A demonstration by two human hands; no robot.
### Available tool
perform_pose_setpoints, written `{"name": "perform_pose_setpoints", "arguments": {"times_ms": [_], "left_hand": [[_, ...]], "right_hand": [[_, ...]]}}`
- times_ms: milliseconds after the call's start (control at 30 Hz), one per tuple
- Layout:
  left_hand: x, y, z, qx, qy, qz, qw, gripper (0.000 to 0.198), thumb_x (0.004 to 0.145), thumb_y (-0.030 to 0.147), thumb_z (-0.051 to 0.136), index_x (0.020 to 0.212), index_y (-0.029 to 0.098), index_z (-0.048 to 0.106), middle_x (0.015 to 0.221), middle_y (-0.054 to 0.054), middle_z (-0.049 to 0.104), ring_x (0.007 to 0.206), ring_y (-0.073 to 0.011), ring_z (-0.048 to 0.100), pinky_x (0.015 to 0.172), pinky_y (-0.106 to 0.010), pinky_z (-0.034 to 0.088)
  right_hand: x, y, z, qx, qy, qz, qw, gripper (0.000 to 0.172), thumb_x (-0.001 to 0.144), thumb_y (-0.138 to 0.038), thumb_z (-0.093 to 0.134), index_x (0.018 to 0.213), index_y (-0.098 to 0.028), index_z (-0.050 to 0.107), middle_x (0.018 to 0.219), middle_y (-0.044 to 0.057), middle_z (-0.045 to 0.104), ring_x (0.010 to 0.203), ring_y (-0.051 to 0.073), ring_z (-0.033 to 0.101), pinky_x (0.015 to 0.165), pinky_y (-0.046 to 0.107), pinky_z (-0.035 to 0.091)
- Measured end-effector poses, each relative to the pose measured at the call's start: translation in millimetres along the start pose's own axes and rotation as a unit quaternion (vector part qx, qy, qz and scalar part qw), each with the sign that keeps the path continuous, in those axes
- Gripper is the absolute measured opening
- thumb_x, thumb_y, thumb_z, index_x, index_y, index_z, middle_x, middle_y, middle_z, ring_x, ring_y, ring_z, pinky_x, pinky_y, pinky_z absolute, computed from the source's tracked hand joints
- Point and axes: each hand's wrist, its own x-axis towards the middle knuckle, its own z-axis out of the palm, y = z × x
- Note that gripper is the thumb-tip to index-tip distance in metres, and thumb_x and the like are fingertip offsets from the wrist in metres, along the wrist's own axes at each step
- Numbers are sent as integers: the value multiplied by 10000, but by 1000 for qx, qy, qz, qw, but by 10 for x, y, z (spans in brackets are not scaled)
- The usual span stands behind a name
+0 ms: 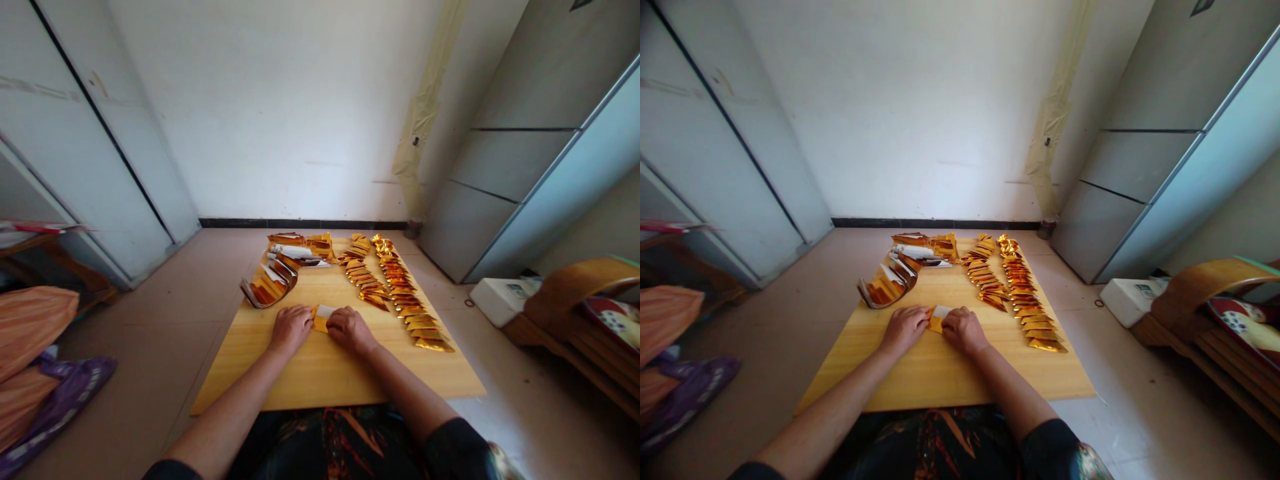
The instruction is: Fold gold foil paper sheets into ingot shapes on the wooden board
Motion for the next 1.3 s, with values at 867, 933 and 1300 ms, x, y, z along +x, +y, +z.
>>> {"name": "perform_pose_setpoints", "arguments": {"times_ms": [867,933,1300], "left_hand": [[181,-120,-40,-29,-15,-140,990,110,730,259,649,751,321,738,1178,33,650,1113,-222,528,934,-380,379],[184,-125,-27,-30,-16,-141,989,106,729,256,654,753,318,737,1180,35,646,1108,-220,528,922,-371,385],[187,-164,31,-35,11,-149,988,108,762,249,617,771,292,716,1201,30,634,1084,-235,536,899,-393,385]], "right_hand": [[159,-236,313,-81,-5,-70,994,201,913,-187,490,856,-201,682,859,49,642,803,167,498,761,274,388],[156,-232,309,-85,-4,-76,993,200,917,-189,485,853,-204,675,855,44,633,802,164,488,756,270,376],[144,-228,297,-73,5,-85,994,219,931,-198,467,829,-206,661,838,33,622,799,160,469,765,266,363]]}}
